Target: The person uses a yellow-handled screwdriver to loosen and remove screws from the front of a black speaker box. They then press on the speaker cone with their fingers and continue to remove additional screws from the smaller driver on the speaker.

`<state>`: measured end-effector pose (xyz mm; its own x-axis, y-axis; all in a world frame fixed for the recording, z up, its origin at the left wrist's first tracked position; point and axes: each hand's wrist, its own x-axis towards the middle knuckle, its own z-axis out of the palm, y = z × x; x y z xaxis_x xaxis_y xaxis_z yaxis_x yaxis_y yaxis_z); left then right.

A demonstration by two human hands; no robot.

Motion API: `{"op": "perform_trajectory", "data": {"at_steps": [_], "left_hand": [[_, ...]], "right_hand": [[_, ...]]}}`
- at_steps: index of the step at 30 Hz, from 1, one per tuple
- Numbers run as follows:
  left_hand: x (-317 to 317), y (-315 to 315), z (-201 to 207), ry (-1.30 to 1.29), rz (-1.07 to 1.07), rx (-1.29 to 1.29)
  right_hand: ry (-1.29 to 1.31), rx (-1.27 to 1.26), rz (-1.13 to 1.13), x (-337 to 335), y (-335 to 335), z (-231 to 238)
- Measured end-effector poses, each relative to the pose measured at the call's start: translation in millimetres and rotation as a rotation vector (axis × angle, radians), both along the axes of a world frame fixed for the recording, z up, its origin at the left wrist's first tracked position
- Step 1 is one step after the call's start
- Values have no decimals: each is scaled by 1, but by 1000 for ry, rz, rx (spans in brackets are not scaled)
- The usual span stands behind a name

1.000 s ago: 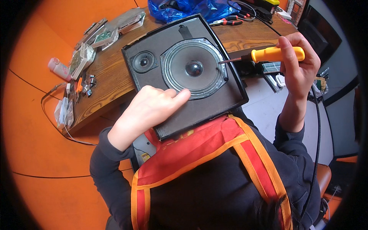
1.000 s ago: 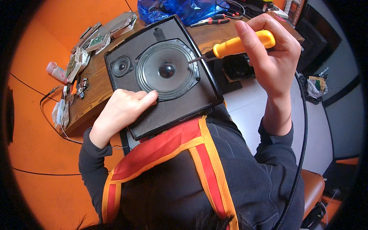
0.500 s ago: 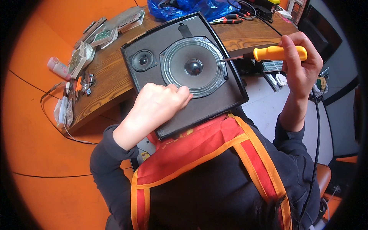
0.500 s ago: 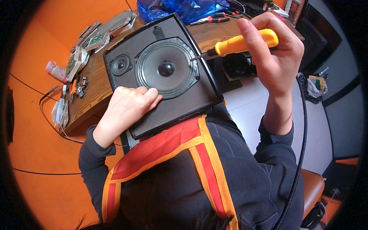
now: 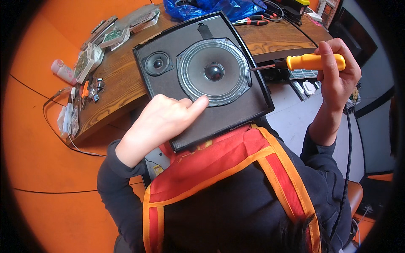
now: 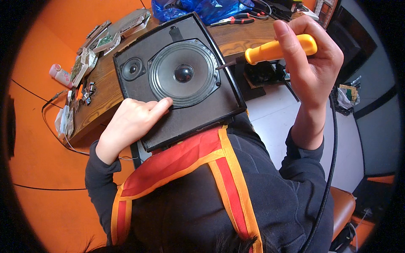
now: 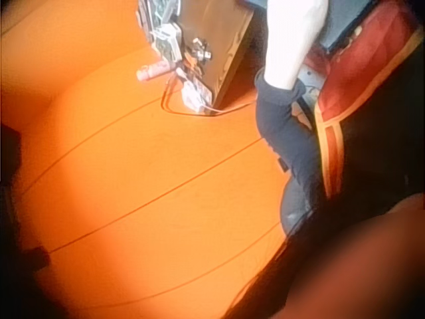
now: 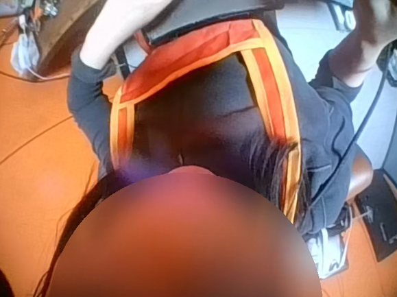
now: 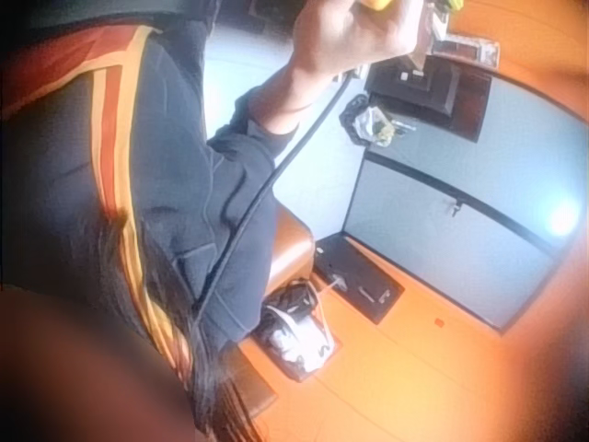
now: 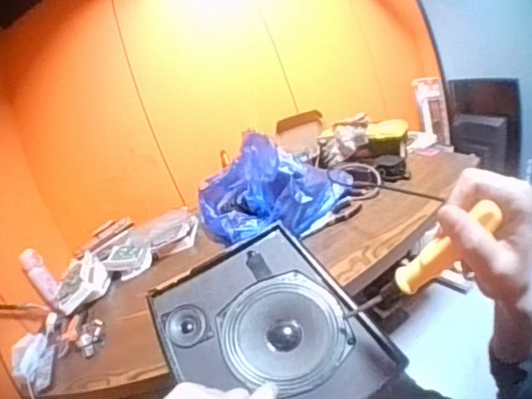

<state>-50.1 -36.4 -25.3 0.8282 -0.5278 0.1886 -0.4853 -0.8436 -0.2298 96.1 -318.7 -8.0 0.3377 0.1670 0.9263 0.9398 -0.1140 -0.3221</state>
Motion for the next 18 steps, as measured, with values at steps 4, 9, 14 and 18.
{"op": "perform_trajectory", "data": {"at_steps": [4,9,14,18], "left_hand": [[2,1,2,14,7,33],[8,-4,-3,-48,8,51],[7,-9,-8,-132,19,50],[3,-11,-11,-173,53,123]], "right_hand": [[-111,-51,31,4,1,1],[-115,-73,25,3,-1,2],[-121,-67,30,3,0,2],[-122,-66,22,4,0,1]]}}
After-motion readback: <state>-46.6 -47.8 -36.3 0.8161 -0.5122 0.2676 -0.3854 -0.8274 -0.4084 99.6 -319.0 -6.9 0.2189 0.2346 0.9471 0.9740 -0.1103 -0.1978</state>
